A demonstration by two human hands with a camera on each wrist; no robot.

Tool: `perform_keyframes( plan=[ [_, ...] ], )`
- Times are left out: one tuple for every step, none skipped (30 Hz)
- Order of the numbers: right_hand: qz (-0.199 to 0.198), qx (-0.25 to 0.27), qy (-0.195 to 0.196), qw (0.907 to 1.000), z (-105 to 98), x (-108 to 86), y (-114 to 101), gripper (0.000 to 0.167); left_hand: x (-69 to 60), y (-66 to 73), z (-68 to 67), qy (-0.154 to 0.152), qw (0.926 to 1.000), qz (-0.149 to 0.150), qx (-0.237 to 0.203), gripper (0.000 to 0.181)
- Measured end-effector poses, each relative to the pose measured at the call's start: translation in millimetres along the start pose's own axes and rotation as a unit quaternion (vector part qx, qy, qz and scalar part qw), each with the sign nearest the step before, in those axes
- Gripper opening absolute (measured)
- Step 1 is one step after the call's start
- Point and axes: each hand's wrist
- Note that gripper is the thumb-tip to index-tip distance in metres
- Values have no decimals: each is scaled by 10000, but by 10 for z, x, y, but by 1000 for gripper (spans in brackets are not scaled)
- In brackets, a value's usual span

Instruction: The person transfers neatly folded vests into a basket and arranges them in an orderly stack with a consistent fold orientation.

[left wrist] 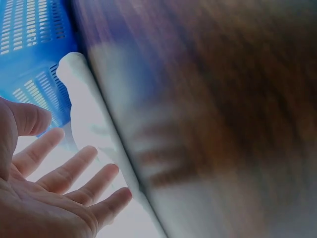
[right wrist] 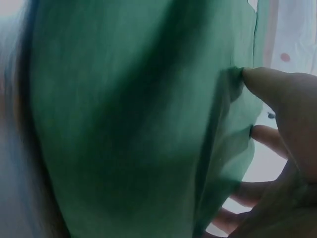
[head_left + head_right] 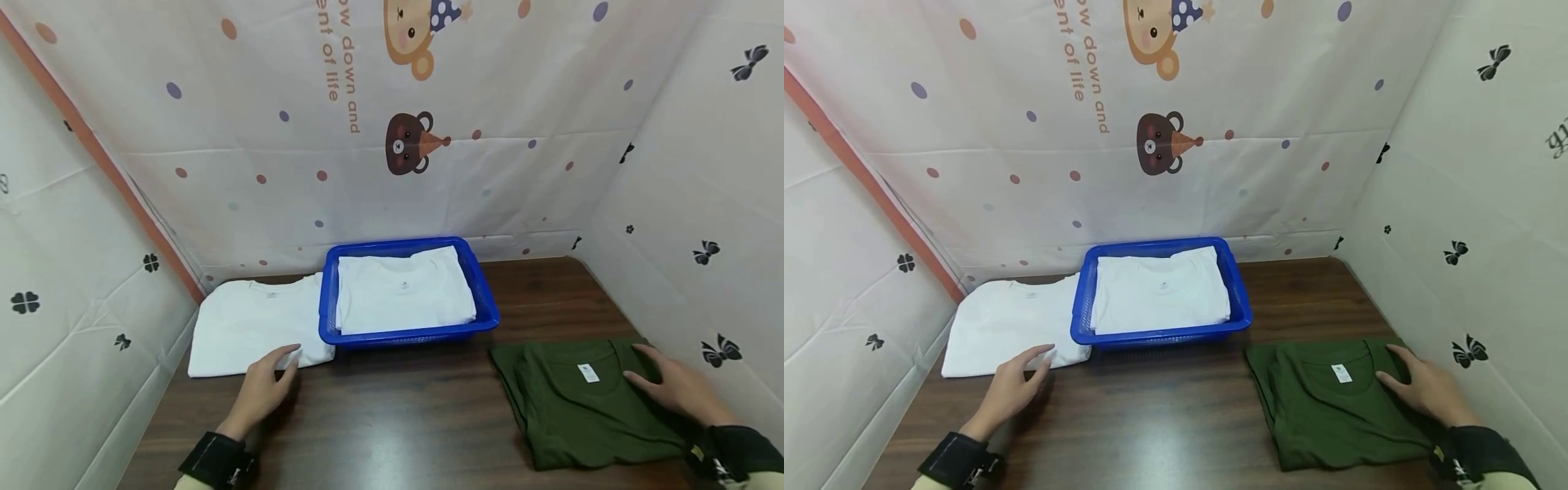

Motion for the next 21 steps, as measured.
perform_keyframes(
  plan=[
    [-3,-34,7,10000,1,0,-13,77,0,0,-6,23,10000,19,3,32],
    [-2,-65,16,10000,1,1,-26,76,0,2,-15,47,10000,27,12,32],
    [4,-88,27,10000,0,-1,-40,76,0,3,-23,78,10000,29,26,32],
    [1,-95,32,10000,0,-2,-52,75,-3,4,-30,97,9999,31,31,31],
    [-4,-103,57,9999,0,-4,-68,74,-6,4,-36,112,9999,30,38,31],
    [-12,-111,75,9999,0,-6,-85,73,-11,1,-39,118,9999,31,48,31],
    [-20,-91,86,9999,1,-6,-102,72,-18,-1,-40,121,9999,25,52,31],
    [-35,-81,90,9999,3,-7,-120,71,-25,-3,-40,122,9999,14,60,31],
    [-50,-63,91,9999,6,-9,-138,69,-32,-4,-39,129,9999,13,62,31],
    [-60,-41,85,9999,9,-11,-158,68,-39,-6,-37,135,9999,14,61,31],
    [-62,-24,62,10000,12,-15,-180,67,-45,-8,-35,155,9998,20,80,30],
    [-73,4,47,10000,13,-20,-204,66,-51,-7,-33,181,9998,36,101,30],
    [-83,46,41,9999,13,-26,-230,64,-56,-4,-32,200,9997,50,121,30],
    [-102,67,37,9999,10,-33,-257,63,-61,0,-33,211,9997,57,140,30],
    [-120,108,23,9999,4,-38,-288,62,-66,5,-34,222,9996,62,145,30],
    [-145,154,8,9998,0,-42,-319,60,-70,10,-35,227,9996,46,147,30],
    [-171,212,-17,9996,-4,-45,-349,60,-75,19,-38,232,9996,26,154,30],
    [-201,259,-18,9995,-11,-46,-385,59,-80,25,-39,235,9996,3,153,30],
    [-215,302,-48,9993,-17,-45,-417,58,-85,34,-41,226,9996,-34,142,30],
    [-219,343,-106,9991,-21,-43,-447,59,-90,42,-43,222,9996,-68,128,29],
    [-213,386,-153,9989,-23,-44,-480,59,-96,48,-42,208,9996,-111,132,29]
  ],
)
Point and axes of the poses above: each hand's wrist, its own x-axis towards the middle knuckle, its own z-axis out of the palm, y = z × x, and after that the axes turned 10 degrees about -z, right-handed
